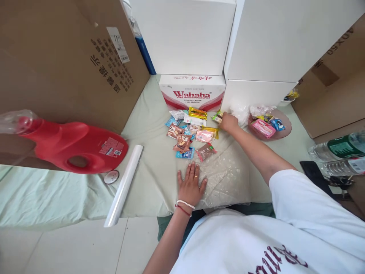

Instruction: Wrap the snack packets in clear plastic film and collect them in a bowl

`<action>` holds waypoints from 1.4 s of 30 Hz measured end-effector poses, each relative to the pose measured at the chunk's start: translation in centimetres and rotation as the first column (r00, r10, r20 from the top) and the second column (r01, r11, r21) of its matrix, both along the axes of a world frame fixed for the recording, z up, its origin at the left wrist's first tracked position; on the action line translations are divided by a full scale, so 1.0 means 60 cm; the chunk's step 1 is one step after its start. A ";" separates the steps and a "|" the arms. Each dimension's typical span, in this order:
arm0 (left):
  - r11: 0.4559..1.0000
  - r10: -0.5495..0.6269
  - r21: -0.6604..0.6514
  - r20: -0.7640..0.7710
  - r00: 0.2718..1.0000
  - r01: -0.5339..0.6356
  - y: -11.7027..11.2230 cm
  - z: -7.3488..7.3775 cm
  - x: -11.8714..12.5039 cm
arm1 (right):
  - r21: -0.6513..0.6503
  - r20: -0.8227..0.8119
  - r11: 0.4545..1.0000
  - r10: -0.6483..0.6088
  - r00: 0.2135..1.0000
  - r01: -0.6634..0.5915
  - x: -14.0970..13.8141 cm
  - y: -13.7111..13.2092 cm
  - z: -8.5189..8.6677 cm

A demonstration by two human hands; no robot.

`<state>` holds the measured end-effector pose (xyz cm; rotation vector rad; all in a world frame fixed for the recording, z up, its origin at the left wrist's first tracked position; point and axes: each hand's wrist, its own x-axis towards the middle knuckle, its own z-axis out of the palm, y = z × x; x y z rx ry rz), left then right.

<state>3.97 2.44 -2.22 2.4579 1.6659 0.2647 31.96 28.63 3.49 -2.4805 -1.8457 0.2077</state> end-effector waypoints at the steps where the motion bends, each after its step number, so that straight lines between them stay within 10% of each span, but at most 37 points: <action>1: 1.000 -0.003 0.007 0.000 1.000 0.003 0.000 -0.001 0.000 | -0.019 -0.040 1.000 -0.024 0.999 0.024 0.017 -0.011 0.007; 10: 1.000 -0.007 0.017 -0.001 1.000 0.007 0.003 -0.004 0.001 | -0.053 -0.303 0.992 -0.124 0.945 0.113 0.154 -0.139 0.034; 18: 0.999 -0.005 0.032 -0.004 1.000 0.005 0.004 -0.007 0.002 | 0.258 -0.048 0.957 -0.124 0.991 0.132 0.089 -0.142 0.043; 29: 0.998 0.051 0.041 0.000 0.999 -0.051 -0.025 -0.017 0.008 | 0.005 0.093 0.998 0.062 0.994 -0.062 0.060 -0.128 -0.027; 37: 0.998 0.034 0.043 0.024 0.999 -0.035 -0.027 -0.018 0.005 | 0.058 -0.188 0.991 0.130 0.974 -0.121 0.116 -0.230 -0.008; 42: 0.999 0.029 0.037 0.046 0.999 -0.030 -0.028 -0.018 0.003 | 0.172 -0.603 0.967 0.256 0.755 -0.190 0.140 -0.334 0.024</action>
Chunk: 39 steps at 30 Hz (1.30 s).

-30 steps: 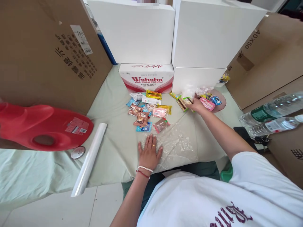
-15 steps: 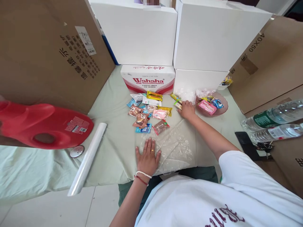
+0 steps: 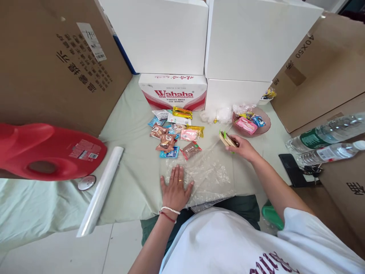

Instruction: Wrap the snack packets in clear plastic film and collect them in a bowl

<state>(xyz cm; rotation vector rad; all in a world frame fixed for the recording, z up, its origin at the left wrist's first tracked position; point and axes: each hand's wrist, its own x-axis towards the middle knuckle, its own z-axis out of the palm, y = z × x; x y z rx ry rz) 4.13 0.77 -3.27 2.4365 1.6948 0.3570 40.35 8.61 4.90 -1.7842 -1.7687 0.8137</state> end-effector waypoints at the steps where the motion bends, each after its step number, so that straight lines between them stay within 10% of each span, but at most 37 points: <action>1: 1.000 -0.002 0.001 -0.002 1.000 0.002 -0.001 0.000 0.000 | -0.004 -0.094 0.998 0.069 0.993 -0.069 -0.012 -0.019 0.007; 4: 1.000 -0.009 0.011 -0.017 1.000 0.009 -0.002 0.000 0.002 | -0.008 -0.154 0.949 0.312 0.938 -0.317 -0.083 -0.063 0.018; 9: 0.998 -0.045 0.032 -0.053 0.998 0.046 -0.002 0.000 -0.011 | -0.100 0.367 0.928 0.370 0.853 -0.359 -0.185 -0.100 -0.002; 15: 0.996 -0.084 -0.010 -0.091 0.992 0.084 -0.003 0.004 -0.051 | -0.105 0.462 0.977 0.213 0.861 -0.185 -0.142 -0.129 -0.044; 21: 0.994 -0.081 -0.086 -0.099 0.992 0.073 -0.003 0.018 -0.051 | -0.084 0.408 0.987 0.159 0.899 -0.137 -0.099 -0.130 -0.027; 29: 0.995 -0.078 -0.068 -0.038 0.996 0.076 -0.002 0.018 -0.056 | -0.146 0.341 0.857 0.513 0.788 -0.495 -0.217 -0.110 0.001; 39: 0.997 -0.040 -0.060 -0.015 0.999 0.040 -0.003 0.013 -0.051 | -0.080 0.312 0.908 0.415 0.855 -0.412 -0.207 -0.123 -0.021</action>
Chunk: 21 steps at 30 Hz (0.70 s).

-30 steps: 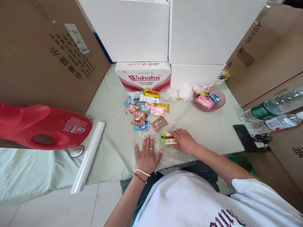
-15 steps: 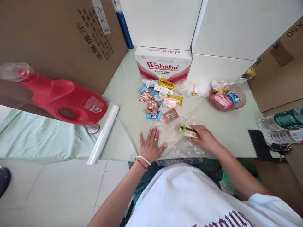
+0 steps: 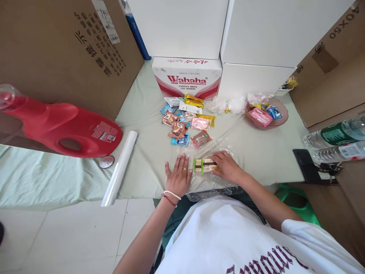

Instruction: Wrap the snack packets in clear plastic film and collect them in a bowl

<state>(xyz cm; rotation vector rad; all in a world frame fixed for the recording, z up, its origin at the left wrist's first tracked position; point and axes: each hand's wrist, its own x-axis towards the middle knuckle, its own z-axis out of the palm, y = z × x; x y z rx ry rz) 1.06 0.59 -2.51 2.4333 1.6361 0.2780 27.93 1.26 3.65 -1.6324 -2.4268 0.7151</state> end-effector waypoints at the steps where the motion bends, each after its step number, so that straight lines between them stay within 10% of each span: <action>1: 1.000 0.001 -0.001 -0.003 1.000 -0.001 0.000 0.000 0.000 | 0.014 -0.015 0.999 -0.032 0.999 0.032 0.004 -0.001 0.001; 11: 0.999 -0.007 0.043 -0.006 1.000 0.007 0.000 -0.006 -0.002 | 0.073 0.156 0.995 0.056 0.986 -0.068 -0.077 0.005 0.004; 21: 1.000 0.008 0.007 -0.015 1.000 -0.008 0.000 0.000 0.001 | 0.032 0.139 0.996 0.083 0.987 -0.088 -0.021 -0.012 0.011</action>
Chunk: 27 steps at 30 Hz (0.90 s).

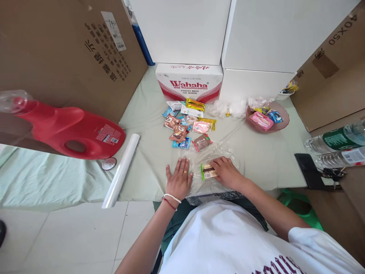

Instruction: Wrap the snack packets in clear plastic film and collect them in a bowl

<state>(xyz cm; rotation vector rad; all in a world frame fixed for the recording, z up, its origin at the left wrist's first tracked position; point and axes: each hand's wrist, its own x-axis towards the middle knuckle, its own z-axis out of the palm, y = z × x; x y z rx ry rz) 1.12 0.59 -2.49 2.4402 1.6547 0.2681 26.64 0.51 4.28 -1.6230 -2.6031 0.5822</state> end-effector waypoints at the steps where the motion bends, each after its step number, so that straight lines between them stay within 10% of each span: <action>1: 1.000 -0.001 -0.001 0.000 1.000 0.001 0.000 0.000 0.000 | 0.007 -0.008 1.000 0.006 1.000 -0.006 -0.002 0.003 0.001; 9: 1.000 -0.004 0.001 0.041 0.999 0.004 0.002 -0.004 -0.007 | 0.028 -0.096 0.998 0.052 0.994 -0.049 0.006 0.020 -0.016; 15: 0.997 0.076 -0.004 0.210 0.975 -0.076 0.000 0.000 -0.040 | 0.073 -0.343 0.993 0.108 0.933 -0.088 0.119 -0.088 -0.030; 22: 0.885 -0.429 -0.123 0.157 0.889 0.449 -0.039 0.039 -0.067 | 0.034 -0.368 0.999 0.052 0.928 -0.042 0.150 -0.145 -0.084; 27: 0.899 -0.343 -0.182 0.276 0.898 0.399 -0.048 0.036 -0.073 | -0.135 -0.503 0.988 0.000 0.864 -0.079 0.145 -0.085 -0.040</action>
